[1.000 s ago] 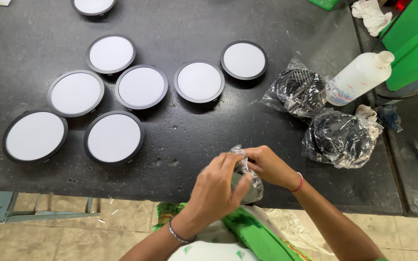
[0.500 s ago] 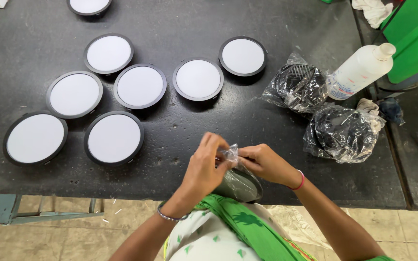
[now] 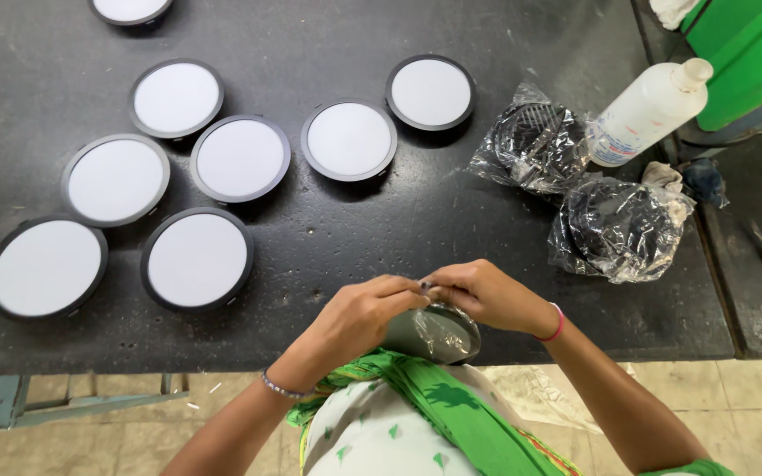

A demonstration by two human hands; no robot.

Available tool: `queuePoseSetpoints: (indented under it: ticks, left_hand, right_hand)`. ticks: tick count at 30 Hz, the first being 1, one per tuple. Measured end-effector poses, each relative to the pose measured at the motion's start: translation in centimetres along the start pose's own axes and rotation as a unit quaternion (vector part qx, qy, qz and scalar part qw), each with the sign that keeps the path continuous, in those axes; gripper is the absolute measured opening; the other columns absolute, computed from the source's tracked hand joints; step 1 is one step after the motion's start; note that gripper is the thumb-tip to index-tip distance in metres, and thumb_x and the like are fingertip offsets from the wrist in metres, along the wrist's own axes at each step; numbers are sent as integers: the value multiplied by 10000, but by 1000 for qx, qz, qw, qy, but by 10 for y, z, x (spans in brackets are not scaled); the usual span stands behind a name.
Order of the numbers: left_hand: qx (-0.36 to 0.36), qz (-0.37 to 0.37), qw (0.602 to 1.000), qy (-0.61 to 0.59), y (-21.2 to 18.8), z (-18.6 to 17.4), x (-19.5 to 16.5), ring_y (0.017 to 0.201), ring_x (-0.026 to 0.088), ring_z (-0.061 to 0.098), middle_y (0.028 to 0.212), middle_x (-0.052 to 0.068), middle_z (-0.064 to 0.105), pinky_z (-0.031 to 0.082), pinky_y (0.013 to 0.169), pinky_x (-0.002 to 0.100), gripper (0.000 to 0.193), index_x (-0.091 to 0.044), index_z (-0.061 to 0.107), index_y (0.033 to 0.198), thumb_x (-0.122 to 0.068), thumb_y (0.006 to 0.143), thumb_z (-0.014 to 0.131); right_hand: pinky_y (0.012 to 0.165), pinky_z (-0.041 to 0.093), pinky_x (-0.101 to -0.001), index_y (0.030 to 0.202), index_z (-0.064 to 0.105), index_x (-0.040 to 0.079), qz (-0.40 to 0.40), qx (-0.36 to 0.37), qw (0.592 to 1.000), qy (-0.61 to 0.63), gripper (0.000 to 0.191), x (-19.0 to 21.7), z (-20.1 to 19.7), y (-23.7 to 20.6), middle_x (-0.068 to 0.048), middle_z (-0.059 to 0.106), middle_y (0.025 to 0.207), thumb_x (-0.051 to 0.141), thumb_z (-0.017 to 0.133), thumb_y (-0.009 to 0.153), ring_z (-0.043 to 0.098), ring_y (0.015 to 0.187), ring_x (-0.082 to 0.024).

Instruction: The person wipes the surface of a round LED light with a cloth, then wraps it in a plastic bag. The person repeats this process for several LED lights, placing the wrapped units on the table.

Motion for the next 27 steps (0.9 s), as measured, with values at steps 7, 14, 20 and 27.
queuePoseSetpoints:
  ticks: [7, 14, 20, 27]
  left_hand:
    - [37, -63, 997, -16, 6, 0, 2, 982, 303, 703, 1049, 116, 717, 499, 1057, 464, 245, -16, 639, 1178, -32, 937, 595]
    - [-82, -120, 985, -95, 6, -24, 24, 1266, 339, 584, 1322, 130, 675, 385, 1096, 512, 632, -9, 416, 1493, -251, 953, 639]
    - [-193, -299, 916, -184, -30, -27, 85, 1199, 245, 653, 1337, 130, 647, 553, 989, 379, 564, -62, 439, 1473, -187, 961, 641]
    - [-155, -333, 900, -234, -40, 20, 101, 1117, 206, 675, 1309, 123, 648, 552, 982, 337, 506, -43, 497, 1426, -121, 952, 657]
  right_hand:
    - [762, 585, -309, 1250, 703, 24, 54, 21, 998, 29, 384, 14, -7, -11, -111, 770, 1050, 237, 723, 931, 748, 861, -196]
    - [865, 604, -277, 1268, 696, 12, 142, -70, 975, 157, 470, 4, -34, -26, -84, 773, 1107, 224, 785, 858, 732, 968, -141]
    - [725, 452, -299, 1366, 685, 22, 260, -301, 880, 259, 413, -91, -81, -94, -61, 643, 1004, 250, 646, 1024, 530, 844, -122]
    - [934, 541, -399, 1218, 648, 45, 224, -472, 673, 523, 299, -201, 3, -153, -39, 686, 1179, 268, 573, 1033, 635, 1066, -148]
Point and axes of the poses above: each hand's wrist, its own y-axis towards the middle knuckle, its own z-axis out of the palm, x = y × z, the point moved 8 cm from there along y, towards the middle knuckle
